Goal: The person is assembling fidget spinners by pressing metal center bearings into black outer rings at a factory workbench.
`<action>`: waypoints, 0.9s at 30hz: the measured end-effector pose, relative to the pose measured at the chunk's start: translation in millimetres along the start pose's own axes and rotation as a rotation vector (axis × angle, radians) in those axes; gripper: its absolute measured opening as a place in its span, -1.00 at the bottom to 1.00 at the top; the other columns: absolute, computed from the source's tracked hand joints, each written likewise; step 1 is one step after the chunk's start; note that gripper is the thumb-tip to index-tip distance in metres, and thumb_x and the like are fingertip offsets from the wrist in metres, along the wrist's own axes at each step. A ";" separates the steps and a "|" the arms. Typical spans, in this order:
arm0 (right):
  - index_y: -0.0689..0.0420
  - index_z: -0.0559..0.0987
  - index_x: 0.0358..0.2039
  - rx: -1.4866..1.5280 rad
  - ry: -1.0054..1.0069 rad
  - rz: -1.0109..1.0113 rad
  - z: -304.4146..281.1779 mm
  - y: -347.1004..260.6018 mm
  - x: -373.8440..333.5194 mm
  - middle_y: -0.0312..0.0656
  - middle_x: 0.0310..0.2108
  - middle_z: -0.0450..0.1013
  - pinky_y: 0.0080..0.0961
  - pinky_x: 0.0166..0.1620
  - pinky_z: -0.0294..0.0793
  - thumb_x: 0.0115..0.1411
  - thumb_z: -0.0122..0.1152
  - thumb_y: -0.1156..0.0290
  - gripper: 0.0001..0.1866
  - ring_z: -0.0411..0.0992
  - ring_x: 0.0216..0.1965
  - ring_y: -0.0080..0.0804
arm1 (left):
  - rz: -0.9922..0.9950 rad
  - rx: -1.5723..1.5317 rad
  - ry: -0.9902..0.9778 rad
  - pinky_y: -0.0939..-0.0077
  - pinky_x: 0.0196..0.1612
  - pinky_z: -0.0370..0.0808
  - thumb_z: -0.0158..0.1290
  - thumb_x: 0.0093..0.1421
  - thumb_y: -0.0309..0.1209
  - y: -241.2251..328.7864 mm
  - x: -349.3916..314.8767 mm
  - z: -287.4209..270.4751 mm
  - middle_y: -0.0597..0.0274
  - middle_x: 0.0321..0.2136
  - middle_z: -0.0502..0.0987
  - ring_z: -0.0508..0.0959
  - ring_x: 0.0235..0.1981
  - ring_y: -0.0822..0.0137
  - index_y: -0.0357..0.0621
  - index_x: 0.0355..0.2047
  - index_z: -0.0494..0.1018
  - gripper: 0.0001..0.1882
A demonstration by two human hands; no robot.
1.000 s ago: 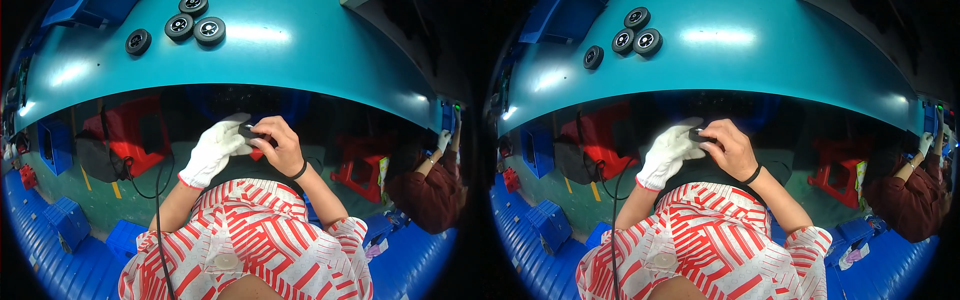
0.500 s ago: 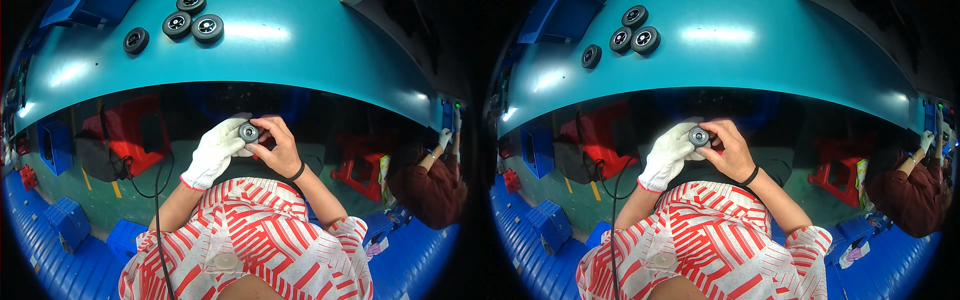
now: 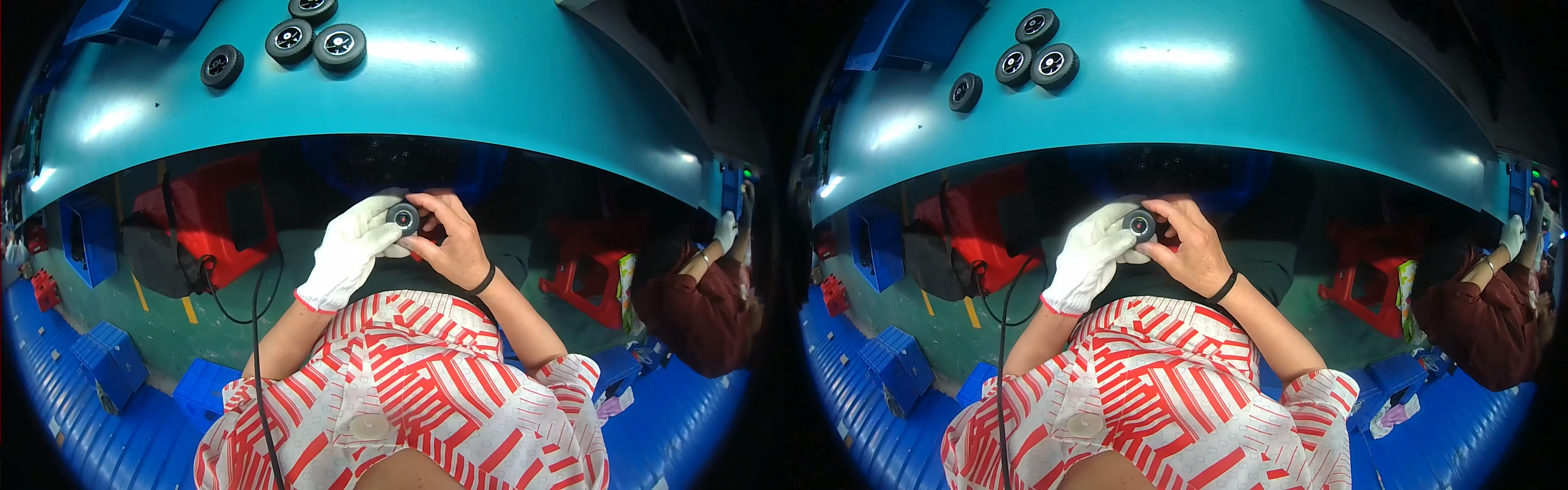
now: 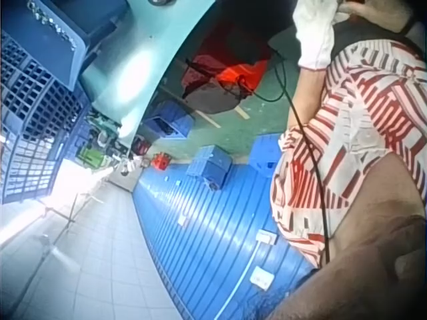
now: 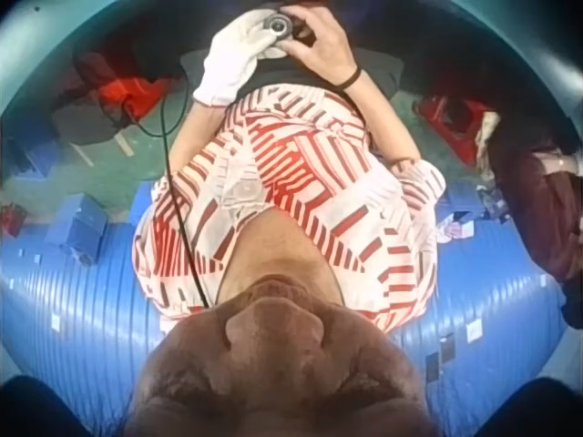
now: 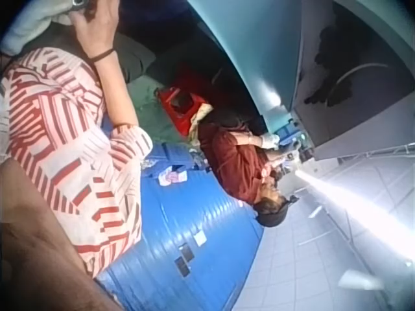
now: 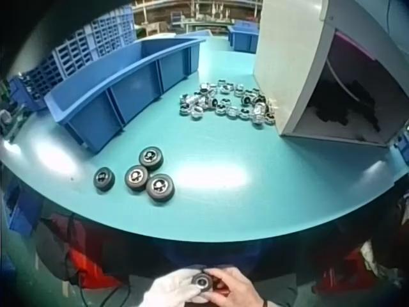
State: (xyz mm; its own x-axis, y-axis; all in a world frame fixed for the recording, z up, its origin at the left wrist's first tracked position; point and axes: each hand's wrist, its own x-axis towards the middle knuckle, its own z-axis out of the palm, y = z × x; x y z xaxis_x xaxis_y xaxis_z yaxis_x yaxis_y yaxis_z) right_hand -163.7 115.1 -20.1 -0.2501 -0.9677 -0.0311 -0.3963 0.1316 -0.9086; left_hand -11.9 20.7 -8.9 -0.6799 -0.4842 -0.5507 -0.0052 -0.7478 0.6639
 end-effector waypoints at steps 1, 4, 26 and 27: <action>0.11 0.45 -0.05 0.000 0.000 0.000 -0.4 0.2 -0.2 -0.14 -0.19 0.36 -0.58 -0.29 0.50 -0.10 0.39 0.50 -0.46 0.42 -0.26 -0.36 | 0.000 0.000 0.000 0.64 -0.27 0.55 0.03 0.16 -0.53 -0.3 0.1 -0.3 -0.01 -0.12 0.45 0.53 -0.21 0.34 -0.42 0.06 0.25 -0.54; 0.10 0.46 -0.06 0.002 -0.029 0.022 -1.3 0.5 -0.4 -0.14 -0.19 0.36 -0.57 -0.28 0.50 -0.09 0.39 0.49 -0.48 0.43 -0.26 -0.35 | -0.006 -0.003 -0.005 0.64 -0.26 0.55 0.03 0.16 -0.53 -0.5 0.2 -0.6 -0.01 -0.13 0.45 0.53 -0.19 0.35 -0.42 0.06 0.25 -0.54; 0.27 0.46 -0.13 -0.261 0.250 -0.525 -71.2 -107.9 86.4 0.03 -0.21 0.45 -0.36 -0.16 0.48 -0.14 0.40 0.48 -0.50 0.47 -0.21 -0.04 | 0.295 0.057 -0.108 0.46 -0.07 0.48 0.02 0.15 -0.61 46.5 -8.9 17.3 0.00 -0.05 0.46 0.52 -0.11 0.22 -0.40 0.13 0.19 -0.48; 0.23 0.45 -0.09 -0.338 0.250 -0.460 -73.4 -106.7 103.6 0.01 -0.22 0.42 -0.34 -0.17 0.45 -0.06 0.34 0.45 -0.52 0.42 -0.21 -0.02 | 0.412 0.176 0.030 0.45 -0.07 0.49 0.03 0.07 -0.75 53.1 -12.9 23.0 -0.01 -0.07 0.48 0.53 -0.09 0.21 -0.39 0.10 0.26 -0.47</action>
State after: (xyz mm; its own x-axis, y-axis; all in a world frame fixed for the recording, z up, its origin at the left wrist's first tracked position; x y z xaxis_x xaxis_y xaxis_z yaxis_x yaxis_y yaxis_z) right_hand -212.2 16.6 104.1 -0.1703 -0.8674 0.4676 -0.7598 -0.1866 -0.6228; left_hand -20.4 -2.3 45.1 -0.6295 -0.7406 -0.2350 0.1351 -0.4021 0.9056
